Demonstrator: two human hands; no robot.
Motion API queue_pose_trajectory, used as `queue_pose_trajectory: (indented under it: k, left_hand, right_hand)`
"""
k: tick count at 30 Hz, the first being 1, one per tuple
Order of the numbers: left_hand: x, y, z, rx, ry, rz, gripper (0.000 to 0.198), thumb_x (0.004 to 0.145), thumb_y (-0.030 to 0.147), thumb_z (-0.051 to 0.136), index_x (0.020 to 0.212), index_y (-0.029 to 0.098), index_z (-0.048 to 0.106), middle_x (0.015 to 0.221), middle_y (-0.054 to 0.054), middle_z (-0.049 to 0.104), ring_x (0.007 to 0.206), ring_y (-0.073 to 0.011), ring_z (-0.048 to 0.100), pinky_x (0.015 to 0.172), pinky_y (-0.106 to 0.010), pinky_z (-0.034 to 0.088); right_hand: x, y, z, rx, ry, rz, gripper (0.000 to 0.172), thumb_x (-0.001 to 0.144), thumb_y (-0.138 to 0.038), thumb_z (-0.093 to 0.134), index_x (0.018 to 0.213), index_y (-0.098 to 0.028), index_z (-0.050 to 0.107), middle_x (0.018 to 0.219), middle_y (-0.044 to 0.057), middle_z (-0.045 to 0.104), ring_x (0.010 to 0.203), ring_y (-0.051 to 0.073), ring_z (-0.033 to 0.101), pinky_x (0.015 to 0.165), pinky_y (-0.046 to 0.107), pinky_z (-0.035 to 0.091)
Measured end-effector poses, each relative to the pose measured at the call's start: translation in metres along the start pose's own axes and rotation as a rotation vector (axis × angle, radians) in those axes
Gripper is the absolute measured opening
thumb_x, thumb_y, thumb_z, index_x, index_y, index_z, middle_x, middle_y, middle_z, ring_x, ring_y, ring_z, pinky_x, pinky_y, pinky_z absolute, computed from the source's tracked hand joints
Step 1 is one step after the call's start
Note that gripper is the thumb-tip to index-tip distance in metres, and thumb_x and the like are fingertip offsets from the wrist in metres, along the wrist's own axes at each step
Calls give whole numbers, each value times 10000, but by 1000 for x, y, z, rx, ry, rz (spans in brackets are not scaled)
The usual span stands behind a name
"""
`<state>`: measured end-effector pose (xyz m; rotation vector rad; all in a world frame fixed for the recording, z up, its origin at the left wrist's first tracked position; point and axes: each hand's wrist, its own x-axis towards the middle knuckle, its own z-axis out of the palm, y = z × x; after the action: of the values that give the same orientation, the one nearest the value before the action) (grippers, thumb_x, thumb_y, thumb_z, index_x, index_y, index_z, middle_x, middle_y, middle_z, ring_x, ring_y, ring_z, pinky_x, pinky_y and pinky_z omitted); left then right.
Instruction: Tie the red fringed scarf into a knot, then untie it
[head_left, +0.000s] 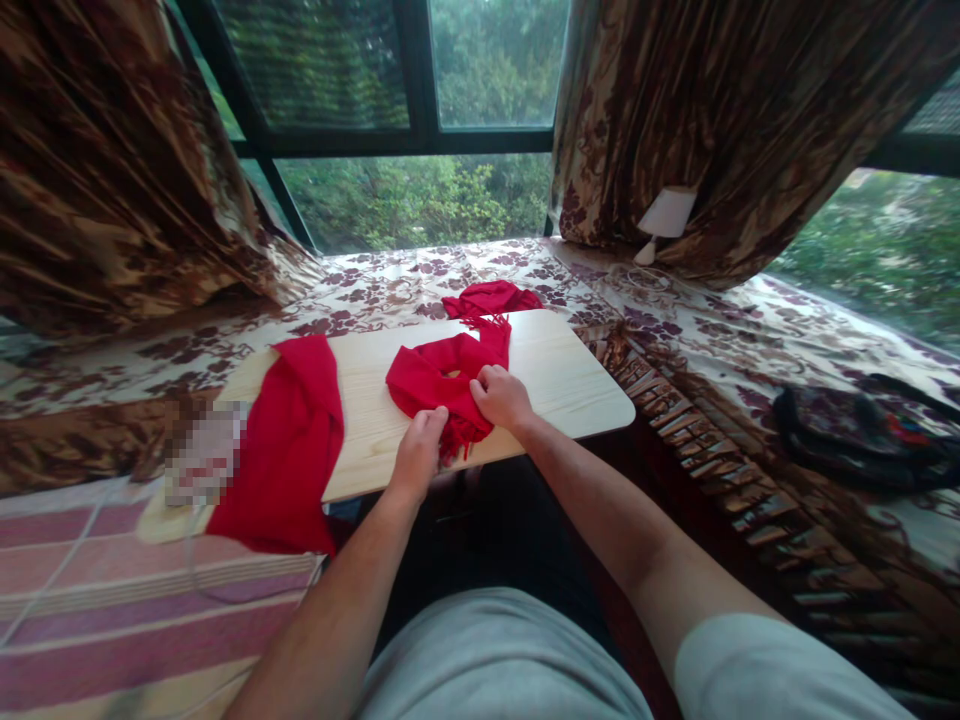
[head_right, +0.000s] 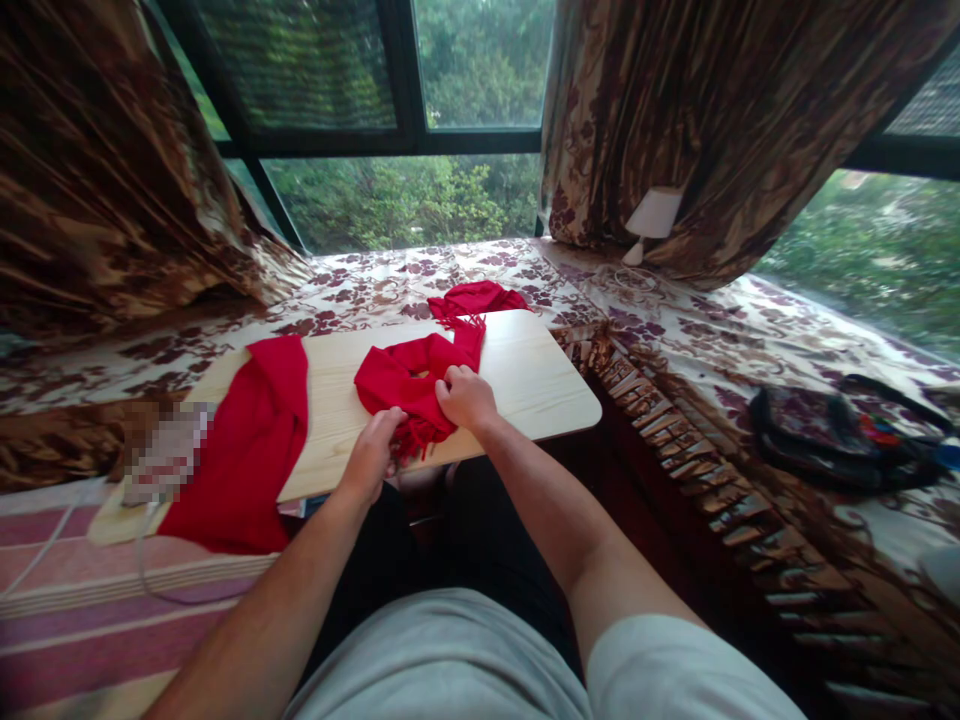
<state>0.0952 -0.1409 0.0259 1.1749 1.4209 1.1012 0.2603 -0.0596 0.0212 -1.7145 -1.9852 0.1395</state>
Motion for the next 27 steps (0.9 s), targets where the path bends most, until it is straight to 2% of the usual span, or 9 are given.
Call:
queue_pose_trajectory:
  k: [3,6,9,15,21,27]
  left_hand:
    - [3,5,7,109,48,-6,437,796,609,622,908,191,566,642,3,596,460,-138,507,449,-245,338]
    - [5,5,14,309,123,112,391,680,475,777,861,188,583,753,-32,661,638,-167,596,602,-266,421]
    - [5,2,16,414,140,169,277,684,356,760,818,199,575,755,-19,663,692,-174,603,665,-276,422]
    - [10,-3,16,387,87,105,425,651,522,783,788,200,541,729,-16,646,659,-171,582,615,-273,405]
    - [13,-5,18,404,107,129,256,653,288,735,768,201,523,688,18,611,630,-143,546,608,-256,388]
    - [15,-6,14,334,52,122,179,691,269,665,760,206,513,647,26,579,575,-132,514,562,-247,370]
  right_hand:
    - [0,0,0,-4,13,-4,232,976,-362,473,927,-208,639,979,67,662,854,187,601,754,296,388]
    - [0,0,0,-8,25,-6,221,970,-360,483,910,-210,634,958,60,662,836,186,600,731,297,381]
    - [1,1,0,-4,33,-8,219,969,-357,486,907,-208,634,967,64,662,828,183,594,730,298,377]
    - [1,2,2,44,72,-21,216,950,-375,519,857,-212,625,902,48,650,779,174,571,704,294,358]
    - [1,5,2,167,110,-17,279,935,-405,519,759,-213,618,794,22,637,716,149,532,671,277,329]
    - [2,10,0,236,123,56,370,901,-402,506,588,-212,559,598,-7,572,585,131,448,598,288,267]
